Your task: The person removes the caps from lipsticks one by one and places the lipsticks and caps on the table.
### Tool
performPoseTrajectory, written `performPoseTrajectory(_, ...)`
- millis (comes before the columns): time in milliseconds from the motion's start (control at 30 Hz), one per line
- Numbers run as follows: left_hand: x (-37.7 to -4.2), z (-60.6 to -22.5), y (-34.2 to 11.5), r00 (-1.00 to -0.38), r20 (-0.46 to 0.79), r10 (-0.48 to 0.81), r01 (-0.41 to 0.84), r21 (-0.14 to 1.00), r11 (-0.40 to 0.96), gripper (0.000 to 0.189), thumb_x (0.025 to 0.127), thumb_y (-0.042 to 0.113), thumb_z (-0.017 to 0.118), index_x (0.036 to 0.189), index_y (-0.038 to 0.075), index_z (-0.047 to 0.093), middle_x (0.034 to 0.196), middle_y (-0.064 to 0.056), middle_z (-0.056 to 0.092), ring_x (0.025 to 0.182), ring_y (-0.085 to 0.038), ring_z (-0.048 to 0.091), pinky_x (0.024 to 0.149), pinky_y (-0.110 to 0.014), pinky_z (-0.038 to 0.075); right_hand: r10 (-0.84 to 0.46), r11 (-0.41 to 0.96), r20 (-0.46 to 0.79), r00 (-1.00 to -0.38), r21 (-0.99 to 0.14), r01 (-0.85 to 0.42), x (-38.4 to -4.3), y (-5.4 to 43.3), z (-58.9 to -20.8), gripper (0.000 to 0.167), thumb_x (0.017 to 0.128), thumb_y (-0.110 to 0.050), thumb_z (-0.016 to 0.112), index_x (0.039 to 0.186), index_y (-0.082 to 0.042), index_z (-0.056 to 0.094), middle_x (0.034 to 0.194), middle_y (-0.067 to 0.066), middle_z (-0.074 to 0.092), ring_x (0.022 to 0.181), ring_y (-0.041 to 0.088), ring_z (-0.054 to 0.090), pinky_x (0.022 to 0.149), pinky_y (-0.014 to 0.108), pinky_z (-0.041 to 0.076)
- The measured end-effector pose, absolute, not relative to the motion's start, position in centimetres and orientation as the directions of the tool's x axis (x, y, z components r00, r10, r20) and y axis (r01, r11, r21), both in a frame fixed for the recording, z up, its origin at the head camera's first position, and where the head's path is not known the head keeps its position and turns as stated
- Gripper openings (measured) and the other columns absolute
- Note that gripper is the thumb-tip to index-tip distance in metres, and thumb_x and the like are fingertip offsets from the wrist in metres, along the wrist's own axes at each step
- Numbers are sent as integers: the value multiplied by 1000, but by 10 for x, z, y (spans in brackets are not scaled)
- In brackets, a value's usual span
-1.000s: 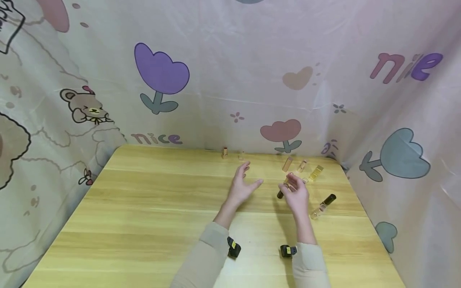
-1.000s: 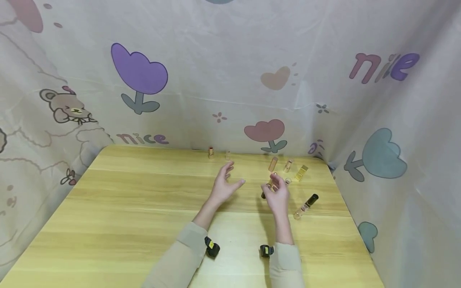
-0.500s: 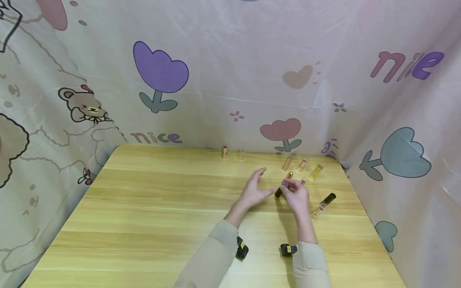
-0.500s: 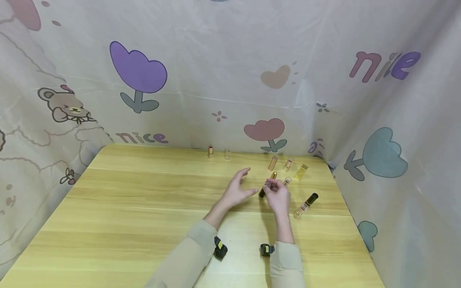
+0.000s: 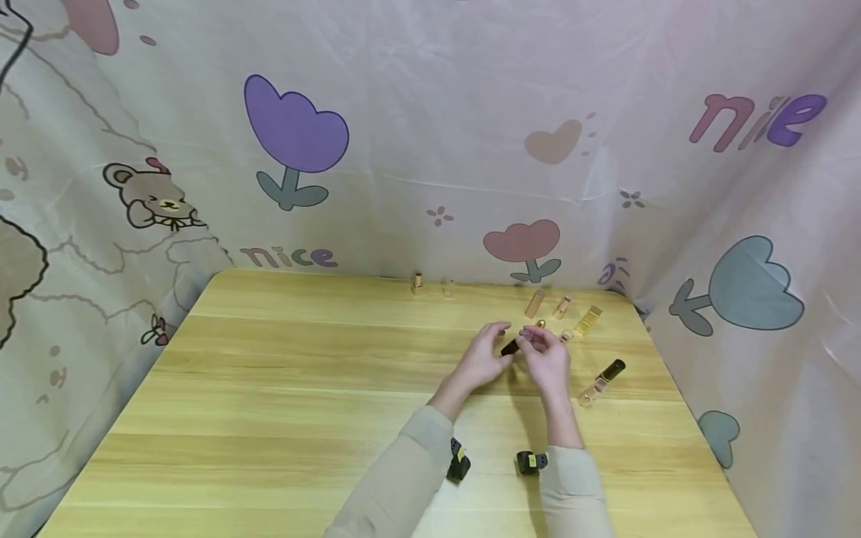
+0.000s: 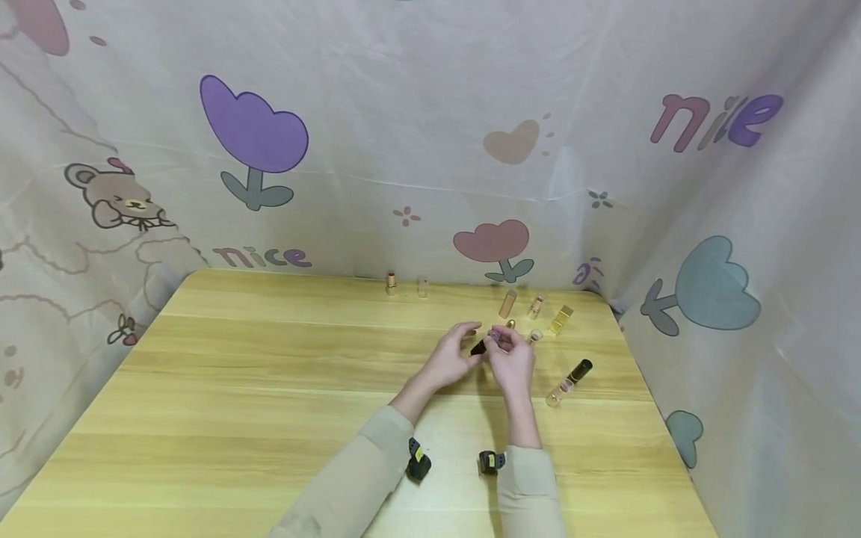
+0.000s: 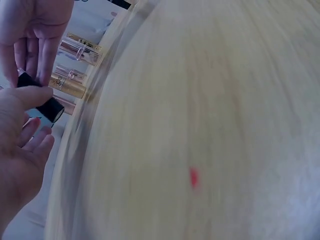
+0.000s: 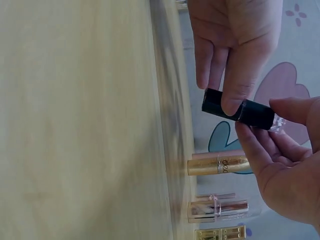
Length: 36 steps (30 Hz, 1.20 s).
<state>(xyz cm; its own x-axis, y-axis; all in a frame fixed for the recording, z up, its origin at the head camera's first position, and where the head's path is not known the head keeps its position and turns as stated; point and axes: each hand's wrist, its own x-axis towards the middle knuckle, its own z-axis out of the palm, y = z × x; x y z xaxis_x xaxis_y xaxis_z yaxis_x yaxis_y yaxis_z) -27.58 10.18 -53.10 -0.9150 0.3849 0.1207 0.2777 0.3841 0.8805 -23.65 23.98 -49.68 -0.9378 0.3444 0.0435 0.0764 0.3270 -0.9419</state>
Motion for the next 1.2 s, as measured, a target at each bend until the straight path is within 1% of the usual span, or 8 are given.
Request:
performPoseTrajectory(100, -276, -532, 100, -912, 140, 386, 291, 883, 367, 57, 94, 5, 74, 147, 7, 54, 145, -13, 57, 129, -28, 60, 111, -37, 50, 357, 306, 59, -932, -950, 57, -238, 237, -496, 34, 97, -10, 72, 129, 3, 66, 124, 22, 70, 108, 28, 68, 80, 10, 55)
performPoseTrajectory(233, -277, -534, 97, -912, 173, 372, 303, 895, 326, 41, 96, 2, 72, 135, 2, 62, 132, -14, 66, 120, -26, 67, 105, -29, 54, 364, 281, 76, -928, -959, 32, -241, 234, -495, 33, 96, -8, 72, 127, 4, 67, 123, 24, 70, 104, 23, 69, 80, 10, 55)
performPoseTrajectory(367, -277, -533, 93, -917, 176, 357, 294, 905, 309, 32, 97, 2, 71, 128, 0, 66, 124, -15, 70, 114, -25, 70, 98, -24, 56, 364, 264, 82, -928, -964, 18, -241, 231, -494, 33, 96, -6, 72, 126, 5, 68, 122, 25, 70, 96, 15, 68, 80, 11, 56)
performPoseTrajectory(500, -277, -531, 90, -919, 165, 357, 282, 910, 304, 30, 96, 3, 72, 126, 0, 68, 122, -15, 71, 112, -25, 71, 96, -24, 57, 361, 252, 74, -930, -968, 21, -241, 230, -494, 33, 96, -6, 72, 127, 5, 68, 122, 25, 70, 92, 9, 67, 79, 11, 56)
performPoseTrajectory(700, -279, -525, 83, -918, 138, 371, 265, 911, 316, 28, 96, 7, 73, 124, 3, 70, 121, -11, 74, 110, -21, 72, 96, -26, 58, 342, 220, 45, -939, -975, 34, -242, 230, -491, 34, 98, -6, 71, 129, 5, 66, 125, 26, 69, 93, 5, 67, 83, 11, 55)
performPoseTrajectory(833, -279, -518, 76, -912, 145, 383, 280, 904, 325, 26, 96, 7, 74, 121, 3, 71, 119, -11, 75, 108, -21, 72, 95, -28, 58, 326, 183, 36, -945, -983, 25, -242, 228, -489, 34, 98, -5, 71, 129, 7, 66, 126, 27, 68, 92, 3, 67, 85, 12, 56)
performPoseTrajectory(1033, -278, -508, 65, -914, 133, 384, 278, 894, 350, 25, 95, 7, 75, 119, 2, 72, 116, -11, 76, 103, -19, 73, 91, -25, 59, 279, 111, 28, -960, -994, 4, -241, 224, -486, 33, 98, 0, 69, 129, 11, 63, 127, 30, 66, 93, 3, 68, 89, 17, 58)
performPoseTrajectory(1200, -279, -502, 56, -902, 136, 410, 296, 887, 355, 24, 96, 7, 74, 119, 2, 72, 114, -10, 76, 102, -17, 72, 91, -25, 59, 261, 71, -5, -965, -997, 24, -240, 224, -483, 37, 99, -4, 69, 133, 8, 61, 133, 27, 64, 99, 4, 68, 94, 18, 56)
